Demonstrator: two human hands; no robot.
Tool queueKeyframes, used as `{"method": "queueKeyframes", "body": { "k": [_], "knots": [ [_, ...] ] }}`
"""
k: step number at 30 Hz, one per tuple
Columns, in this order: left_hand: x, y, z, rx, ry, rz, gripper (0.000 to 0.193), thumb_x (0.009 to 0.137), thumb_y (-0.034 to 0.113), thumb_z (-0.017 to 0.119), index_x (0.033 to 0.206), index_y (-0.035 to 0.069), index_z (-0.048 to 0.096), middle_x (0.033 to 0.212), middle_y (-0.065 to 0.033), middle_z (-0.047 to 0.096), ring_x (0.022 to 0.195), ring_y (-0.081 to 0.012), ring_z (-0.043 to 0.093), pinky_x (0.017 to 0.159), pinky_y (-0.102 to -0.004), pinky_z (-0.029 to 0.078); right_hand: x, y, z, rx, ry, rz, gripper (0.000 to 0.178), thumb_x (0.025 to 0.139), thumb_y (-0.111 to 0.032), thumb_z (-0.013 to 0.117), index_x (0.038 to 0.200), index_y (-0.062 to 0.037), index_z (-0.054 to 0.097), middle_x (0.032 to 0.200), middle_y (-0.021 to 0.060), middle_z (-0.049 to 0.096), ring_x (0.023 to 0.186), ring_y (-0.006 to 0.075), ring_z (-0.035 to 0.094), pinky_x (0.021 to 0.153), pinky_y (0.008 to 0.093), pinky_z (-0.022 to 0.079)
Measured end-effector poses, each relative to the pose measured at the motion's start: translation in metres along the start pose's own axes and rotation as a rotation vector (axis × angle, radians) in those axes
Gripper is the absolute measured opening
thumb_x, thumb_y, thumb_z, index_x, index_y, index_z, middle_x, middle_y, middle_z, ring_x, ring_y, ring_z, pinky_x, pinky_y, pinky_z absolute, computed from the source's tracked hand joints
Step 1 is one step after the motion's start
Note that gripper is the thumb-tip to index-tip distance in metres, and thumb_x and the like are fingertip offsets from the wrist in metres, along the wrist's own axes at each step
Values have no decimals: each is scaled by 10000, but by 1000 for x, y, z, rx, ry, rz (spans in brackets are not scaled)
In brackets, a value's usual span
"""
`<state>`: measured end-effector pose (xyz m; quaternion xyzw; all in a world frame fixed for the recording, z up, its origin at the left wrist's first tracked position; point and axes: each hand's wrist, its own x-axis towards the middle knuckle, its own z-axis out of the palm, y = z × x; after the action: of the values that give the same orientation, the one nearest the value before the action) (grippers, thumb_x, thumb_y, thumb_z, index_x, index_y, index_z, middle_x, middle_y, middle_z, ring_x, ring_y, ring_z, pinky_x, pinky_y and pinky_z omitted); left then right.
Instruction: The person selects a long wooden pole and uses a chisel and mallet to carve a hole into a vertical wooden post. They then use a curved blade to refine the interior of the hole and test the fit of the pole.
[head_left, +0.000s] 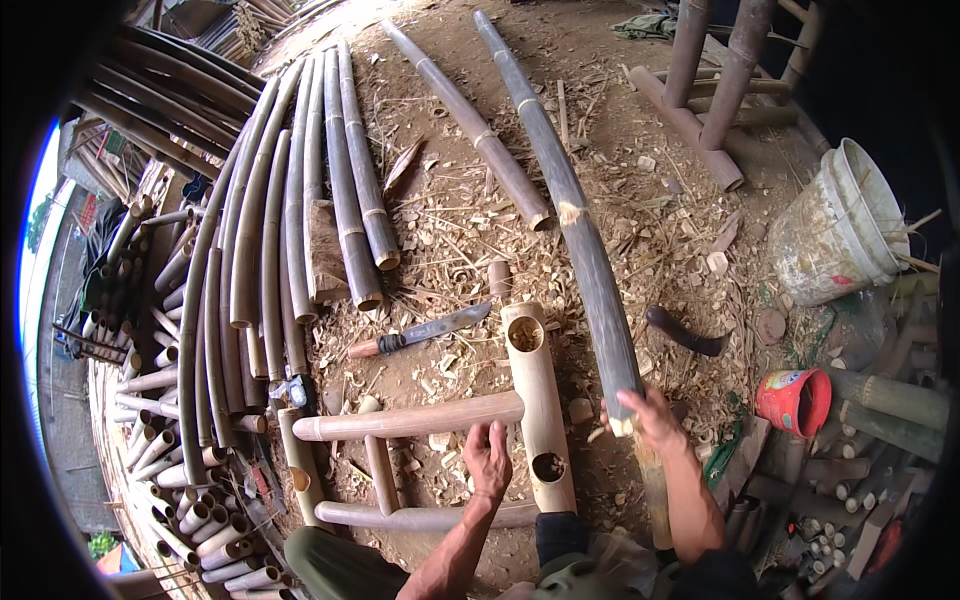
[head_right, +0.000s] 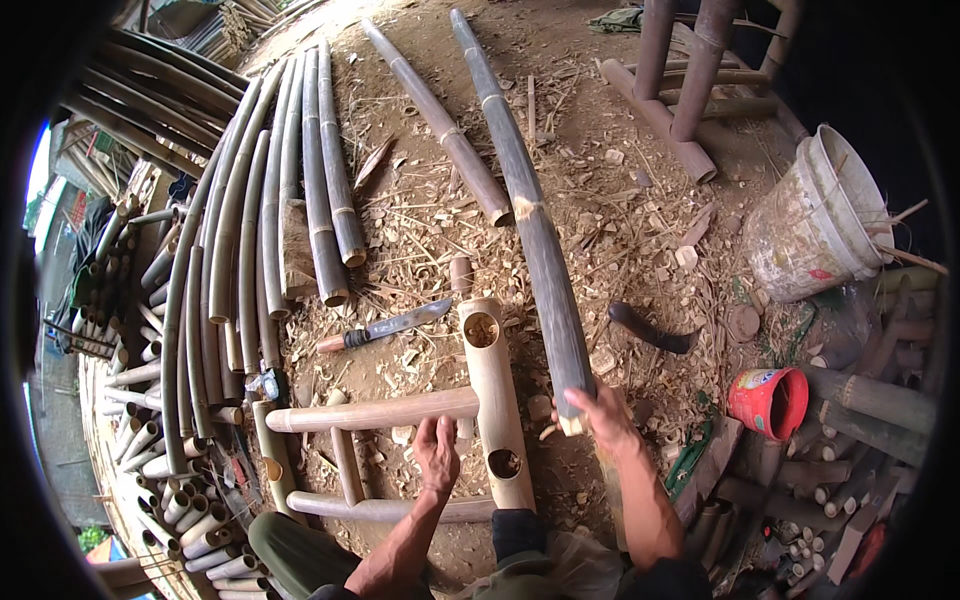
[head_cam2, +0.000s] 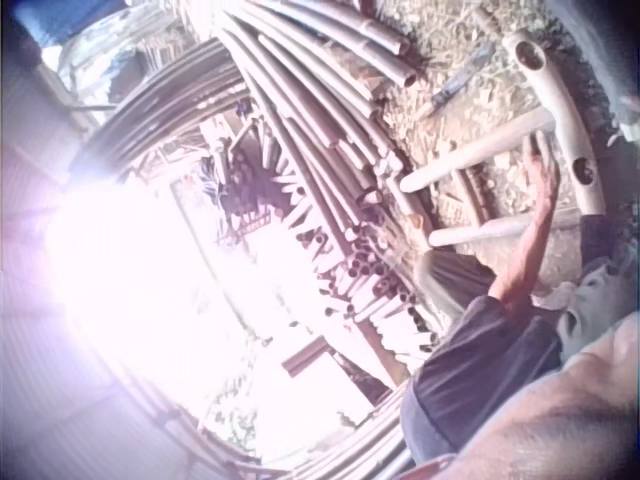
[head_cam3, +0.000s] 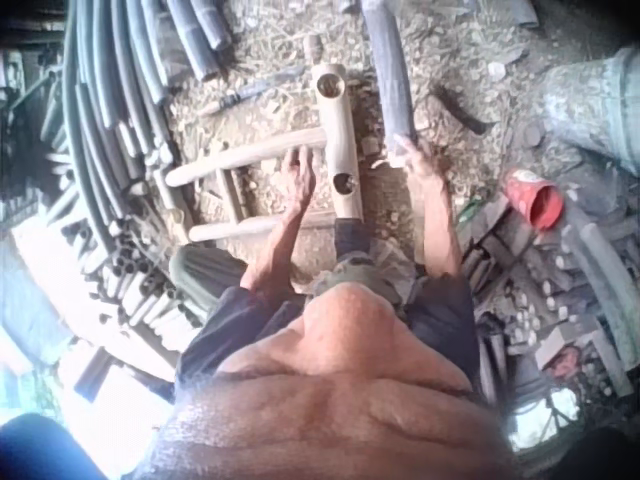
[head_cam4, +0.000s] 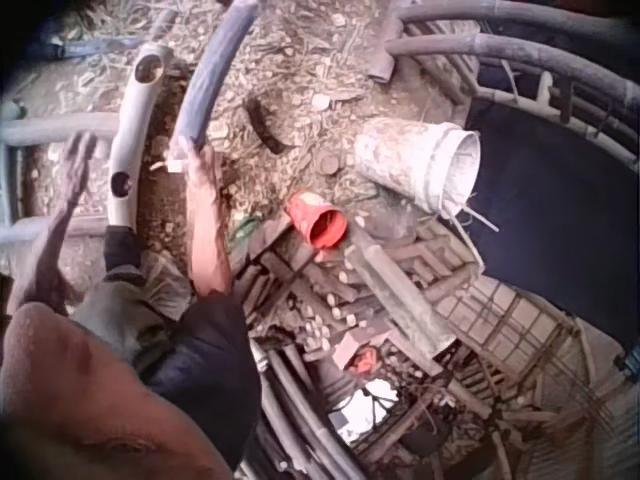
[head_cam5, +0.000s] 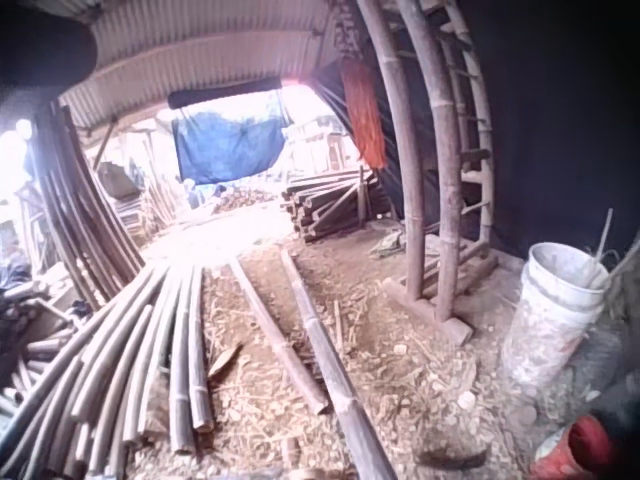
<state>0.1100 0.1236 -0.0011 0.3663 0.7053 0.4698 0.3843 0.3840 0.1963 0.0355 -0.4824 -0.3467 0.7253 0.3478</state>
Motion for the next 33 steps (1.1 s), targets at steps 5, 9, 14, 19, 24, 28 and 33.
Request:
{"method": "queueKeyframes", "body": {
  "k": [5, 9, 14, 19, 24, 28, 33],
  "knots": [
    [37, 102, 102, -455, -518, -229, 621, 949, 513, 535, 1266, -21, 534, 1175, -158, 595, 1059, -237, 578, 924, -392, 473, -222, 29, 6, 43, 181, 154, 627, 789, -348, 735, 1226, 35, 498, 960, 129, 644, 819, 225, 681, 762, 359, 550],
    [55, 127, 143, -621, -733, -621, 892, 866, 693, 505, 1357, -47, 429, 1312, -194, 500, 1158, -308, 531, 1014, -494, 409, -374, 48, 54, -352, 515, 264, 706, 753, -196, 785, 1339, -7, 438, 1167, 144, 609, 1023, 223, 623, 867, 354, 503],
    [-20, 98, 161, -486, -703, -727, 782, 750, 558, 750, 1256, 5, 526, 1112, -166, 615, 951, -284, 625, 844, -466, 522, -489, 94, 102, -874, 771, 686, 1004, 581, -263, 718, 1454, 26, 315, 1457, 252, 390, 1335, 386, 401, 1085, 433, 377],
    [-98, 91, 115, -645, -759, -814, 463, 788, 365, 755, 1069, 36, 592, 871, -106, 631, 726, -246, 636, 687, -414, 560, -553, 201, 105, -978, 788, 382, 790, 820, -573, 658, 1389, -64, 455, 1299, 152, 571, 1184, 334, 531, 1017, 490, 409],
    [-132, 132, 53, -640, -674, -527, 487, 777, 315, 770, 1075, -2, 551, 867, -110, 621, 726, -226, 626, 669, -372, 559, -539, 208, 113, -755, 633, 362, 798, 771, -476, 722, 1387, -49, 448, 1301, 139, 566, 1173, 288, 537, 1011, 448, 419],
    [-137, 213, -21, -677, -590, -184, 683, 792, 343, 762, 1262, -57, 469, 1058, -147, 619, 870, -225, 649, 758, -373, 566, -512, 200, 107, -431, 400, 334, 817, 732, -398, 773, 1386, -38, 442, 1303, 129, 561, 1165, 250, 542, 1006, 415, 426],
    [-114, 328, -102, -903, -959, 390, 800, 876, 540, 624, 1359, -57, 397, 1272, -210, 561, 1107, -283, 619, 957, -412, 525, -445, 152, 93, -261, 21, 238, 855, 683, -301, 837, 1384, -23, 435, 1306, 117, 556, 1154, 204, 549, 1000, 374, 436]
  ]
}}
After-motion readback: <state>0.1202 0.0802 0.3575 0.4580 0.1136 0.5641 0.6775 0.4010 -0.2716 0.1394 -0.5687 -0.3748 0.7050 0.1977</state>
